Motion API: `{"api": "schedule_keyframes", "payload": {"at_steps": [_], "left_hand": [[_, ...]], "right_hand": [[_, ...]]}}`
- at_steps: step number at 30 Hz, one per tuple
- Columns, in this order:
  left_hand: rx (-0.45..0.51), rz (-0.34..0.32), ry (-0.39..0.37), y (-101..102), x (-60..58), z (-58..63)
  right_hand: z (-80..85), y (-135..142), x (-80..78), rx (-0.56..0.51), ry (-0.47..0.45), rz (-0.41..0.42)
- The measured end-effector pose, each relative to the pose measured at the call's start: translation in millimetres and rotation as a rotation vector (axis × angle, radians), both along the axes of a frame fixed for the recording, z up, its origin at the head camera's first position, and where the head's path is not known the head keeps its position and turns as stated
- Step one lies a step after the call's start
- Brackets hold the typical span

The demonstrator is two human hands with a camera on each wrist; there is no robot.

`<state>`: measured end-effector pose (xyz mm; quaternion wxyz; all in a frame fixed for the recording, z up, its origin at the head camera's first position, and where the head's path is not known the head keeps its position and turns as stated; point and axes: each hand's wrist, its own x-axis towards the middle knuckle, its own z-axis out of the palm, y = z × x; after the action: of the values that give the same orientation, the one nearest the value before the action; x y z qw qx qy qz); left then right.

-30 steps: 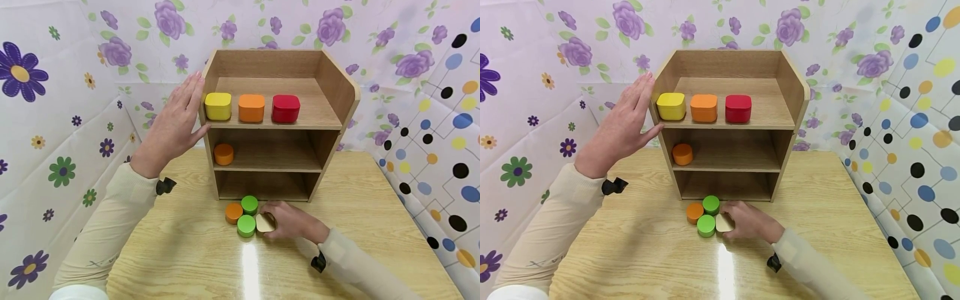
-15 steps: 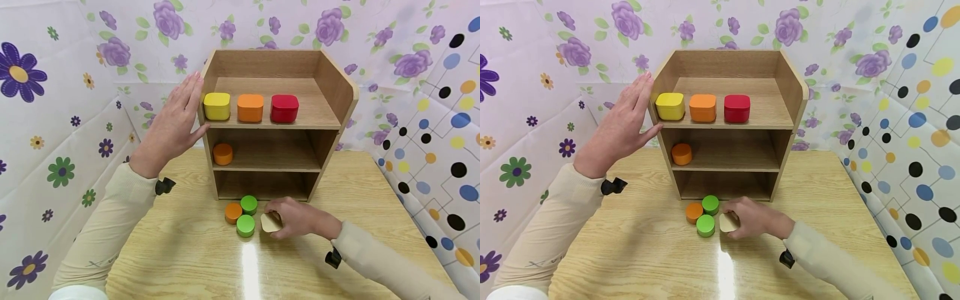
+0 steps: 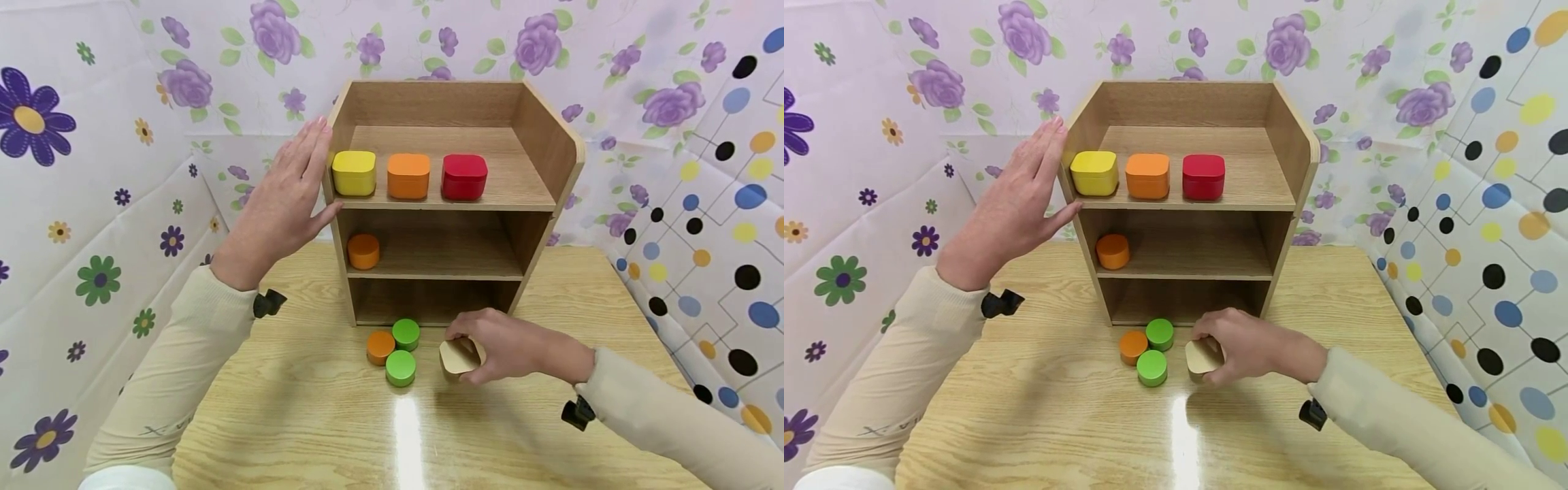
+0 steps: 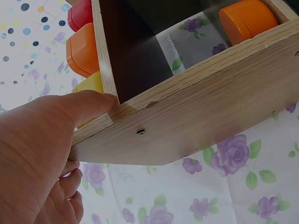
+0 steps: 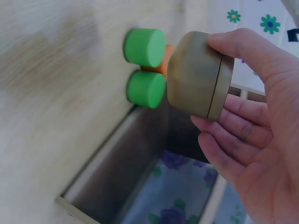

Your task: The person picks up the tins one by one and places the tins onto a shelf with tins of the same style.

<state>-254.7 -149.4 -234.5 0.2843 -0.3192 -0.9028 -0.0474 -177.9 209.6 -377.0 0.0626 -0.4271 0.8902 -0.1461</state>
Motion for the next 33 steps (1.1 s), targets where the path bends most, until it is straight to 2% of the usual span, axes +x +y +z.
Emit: {"api": "schedule_keyframes", "payload": {"at_steps": [8,16,26,33], "left_hand": [[0.004,-0.003,0.000,-0.1,0.1,0.3],[0.002,0.000,0.000,-0.1,0.2,0.3],[-0.009,0.009,-0.006,-0.6,0.1,0.5],[0.000,0.002,-0.001,-0.2,-0.6,-0.1]], "right_hand": [[44.0,10.2,1.6,-0.031,0.018,-0.007],[88.2,19.9,1.3,-0.013,0.088,-0.045],[124.2,30.7,-2.4,-0.016,0.158,-0.075],[158.9,39.3,-6.7,0.018,0.211,-0.134]]}}
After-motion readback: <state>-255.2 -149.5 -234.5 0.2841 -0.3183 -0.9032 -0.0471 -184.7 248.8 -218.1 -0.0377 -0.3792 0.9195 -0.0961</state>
